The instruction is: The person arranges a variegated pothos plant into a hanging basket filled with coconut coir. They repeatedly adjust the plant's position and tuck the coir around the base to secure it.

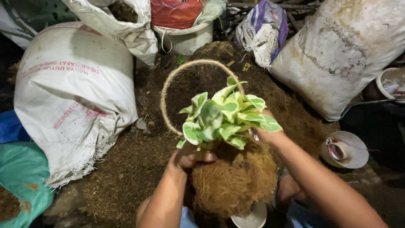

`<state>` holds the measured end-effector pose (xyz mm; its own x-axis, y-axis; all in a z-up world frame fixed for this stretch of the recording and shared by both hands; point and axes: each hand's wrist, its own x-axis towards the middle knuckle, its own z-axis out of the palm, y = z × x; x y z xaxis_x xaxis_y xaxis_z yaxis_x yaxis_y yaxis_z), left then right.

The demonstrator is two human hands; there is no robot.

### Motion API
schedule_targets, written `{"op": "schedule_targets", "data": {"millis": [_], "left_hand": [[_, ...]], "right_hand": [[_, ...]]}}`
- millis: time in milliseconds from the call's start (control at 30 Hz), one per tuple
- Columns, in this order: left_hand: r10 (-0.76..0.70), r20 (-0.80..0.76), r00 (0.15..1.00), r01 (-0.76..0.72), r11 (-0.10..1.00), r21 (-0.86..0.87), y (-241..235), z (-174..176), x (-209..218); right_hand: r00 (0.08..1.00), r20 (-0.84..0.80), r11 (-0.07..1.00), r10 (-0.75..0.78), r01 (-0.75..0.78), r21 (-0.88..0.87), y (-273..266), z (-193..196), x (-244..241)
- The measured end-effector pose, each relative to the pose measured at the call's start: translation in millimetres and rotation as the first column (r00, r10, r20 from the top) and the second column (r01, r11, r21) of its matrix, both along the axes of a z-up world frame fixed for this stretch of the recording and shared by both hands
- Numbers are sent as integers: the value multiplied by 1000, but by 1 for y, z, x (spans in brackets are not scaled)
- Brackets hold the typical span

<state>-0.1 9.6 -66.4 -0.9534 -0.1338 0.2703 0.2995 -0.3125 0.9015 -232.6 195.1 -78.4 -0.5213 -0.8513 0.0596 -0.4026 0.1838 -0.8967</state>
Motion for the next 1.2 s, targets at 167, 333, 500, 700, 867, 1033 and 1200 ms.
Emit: {"op": "schedule_targets", "data": {"millis": [167, 333, 500, 700, 867, 1033, 1200], "left_hand": [[64, 92, 994, -71, 995, 75, -7, 20, -3], [295, 276, 915, -274, 955, -112, -21, 49, -1], [386, 239, 891, -293, 891, -347, -16, 66, -6], [272, 504, 820, 122, 777, -617, 2, 41, -20], [61, 227, 972, 37, 915, -402, 11, 30, -23], [316, 437, 842, -195, 934, -300, 7, 51, -20], [585, 467, 662, -303, 780, -547, -3, 71, -28]], "right_hand": [[984, 172, 941, -54, -7, 339, 8, -96, 69], [970, -11, 967, 245, -243, 77, 52, -70, 167], [771, -536, 889, 343, -451, -81, 76, 36, 127], [789, -609, 934, -81, -154, -323, 47, 53, 41], [907, 97, 765, -409, 283, 579, 2, -36, -34], [957, 220, 886, -189, 70, 458, 16, -109, 59], [972, 13, 968, 237, -234, -93, 51, -44, 163]]}}
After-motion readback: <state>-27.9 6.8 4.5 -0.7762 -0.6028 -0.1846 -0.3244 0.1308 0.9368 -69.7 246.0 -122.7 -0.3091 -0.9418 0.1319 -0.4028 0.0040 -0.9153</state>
